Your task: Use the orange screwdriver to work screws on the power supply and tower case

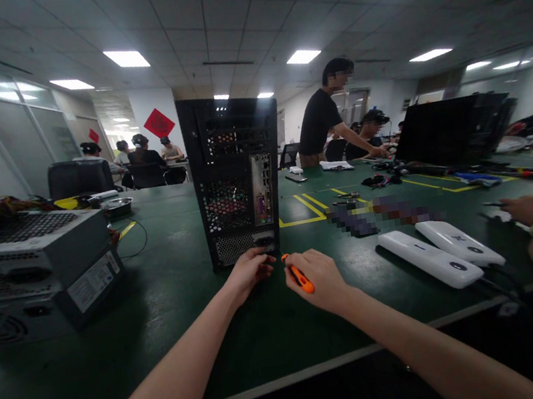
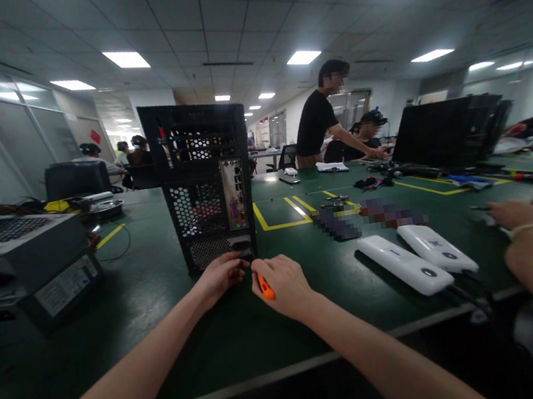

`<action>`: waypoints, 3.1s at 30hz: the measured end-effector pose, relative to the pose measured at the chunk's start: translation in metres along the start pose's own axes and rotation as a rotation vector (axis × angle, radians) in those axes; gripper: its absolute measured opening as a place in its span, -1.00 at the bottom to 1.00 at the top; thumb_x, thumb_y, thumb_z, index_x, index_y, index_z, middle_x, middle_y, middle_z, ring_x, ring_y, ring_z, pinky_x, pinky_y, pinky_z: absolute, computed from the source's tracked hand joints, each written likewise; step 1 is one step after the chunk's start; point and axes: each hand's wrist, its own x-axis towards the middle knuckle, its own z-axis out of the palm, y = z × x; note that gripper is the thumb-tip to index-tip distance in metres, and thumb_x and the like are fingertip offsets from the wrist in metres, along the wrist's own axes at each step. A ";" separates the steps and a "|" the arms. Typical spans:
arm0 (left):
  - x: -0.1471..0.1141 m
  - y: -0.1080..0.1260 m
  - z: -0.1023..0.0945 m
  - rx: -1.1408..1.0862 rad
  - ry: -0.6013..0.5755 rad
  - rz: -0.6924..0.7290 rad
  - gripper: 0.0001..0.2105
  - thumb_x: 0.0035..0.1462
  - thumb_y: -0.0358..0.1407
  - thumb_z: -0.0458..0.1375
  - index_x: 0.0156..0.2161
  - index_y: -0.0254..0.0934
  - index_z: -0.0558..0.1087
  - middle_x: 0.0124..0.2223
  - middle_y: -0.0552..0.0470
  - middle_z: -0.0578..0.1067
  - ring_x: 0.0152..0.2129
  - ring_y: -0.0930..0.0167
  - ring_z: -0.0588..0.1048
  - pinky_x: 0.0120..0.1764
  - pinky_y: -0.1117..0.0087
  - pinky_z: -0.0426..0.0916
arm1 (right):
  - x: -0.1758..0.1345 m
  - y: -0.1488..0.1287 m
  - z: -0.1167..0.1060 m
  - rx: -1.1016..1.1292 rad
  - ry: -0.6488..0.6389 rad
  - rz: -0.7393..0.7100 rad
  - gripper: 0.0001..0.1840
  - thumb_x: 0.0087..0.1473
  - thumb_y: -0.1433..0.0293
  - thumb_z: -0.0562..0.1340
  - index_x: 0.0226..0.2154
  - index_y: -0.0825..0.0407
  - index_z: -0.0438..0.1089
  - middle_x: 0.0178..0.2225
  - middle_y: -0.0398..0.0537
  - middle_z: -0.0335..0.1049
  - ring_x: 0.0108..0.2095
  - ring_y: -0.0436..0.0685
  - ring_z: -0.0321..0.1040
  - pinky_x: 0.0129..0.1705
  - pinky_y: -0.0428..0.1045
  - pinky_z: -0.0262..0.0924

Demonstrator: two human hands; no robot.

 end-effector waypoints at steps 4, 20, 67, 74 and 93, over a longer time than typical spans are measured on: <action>0.000 0.000 0.002 0.027 -0.045 0.006 -0.75 -0.05 -0.43 0.04 -0.18 -0.38 0.31 -0.33 -0.06 0.42 -0.58 0.58 0.36 -0.50 0.54 0.24 | 0.001 -0.004 -0.003 -0.094 -0.048 -0.094 -0.94 -0.07 0.43 0.07 -0.48 0.03 0.25 -0.52 -0.14 0.20 -0.47 0.00 0.10 -0.24 -0.01 -0.06; 0.003 -0.001 0.010 -0.059 -0.043 0.035 -0.65 -0.02 -0.40 0.04 -0.07 -0.35 0.26 -0.07 -0.17 0.35 -0.54 0.56 0.40 -0.47 0.51 0.28 | 0.004 0.003 -0.004 0.094 0.077 0.046 -0.99 -0.08 0.43 0.08 -0.47 0.03 0.18 -0.50 -0.13 0.24 -0.45 0.02 0.17 -0.29 -0.02 0.03; 0.000 -0.002 0.013 -0.134 -0.018 0.038 -0.66 -0.03 -0.40 0.05 -0.07 -0.36 0.29 -0.07 -0.16 0.36 -0.58 0.60 0.36 -0.52 0.55 0.27 | 0.000 0.009 -0.002 0.083 0.062 -0.027 -0.97 -0.08 0.41 0.07 -0.47 0.03 0.18 -0.51 -0.13 0.24 -0.47 0.01 0.17 -0.34 -0.05 0.02; 0.002 -0.003 0.011 -0.139 -0.020 0.027 -0.65 -0.02 -0.40 0.04 -0.06 -0.36 0.27 -0.06 -0.17 0.35 -0.58 0.60 0.36 -0.51 0.54 0.27 | 0.000 0.009 -0.002 0.088 0.036 -0.018 -0.98 -0.07 0.43 0.06 -0.46 0.04 0.16 -0.50 -0.13 0.21 -0.46 0.01 0.14 -0.34 -0.05 0.00; 0.007 -0.005 0.005 -0.237 0.045 -0.009 -0.79 -0.08 -0.49 0.07 -0.24 -0.39 0.35 -0.20 -0.12 0.43 -0.60 0.60 0.38 -0.51 0.54 0.32 | -0.002 0.005 0.002 0.062 -0.040 0.090 -0.88 -0.02 0.40 0.05 -0.33 0.03 0.19 -0.46 -0.11 0.28 -0.45 0.01 0.19 -0.38 -0.10 0.01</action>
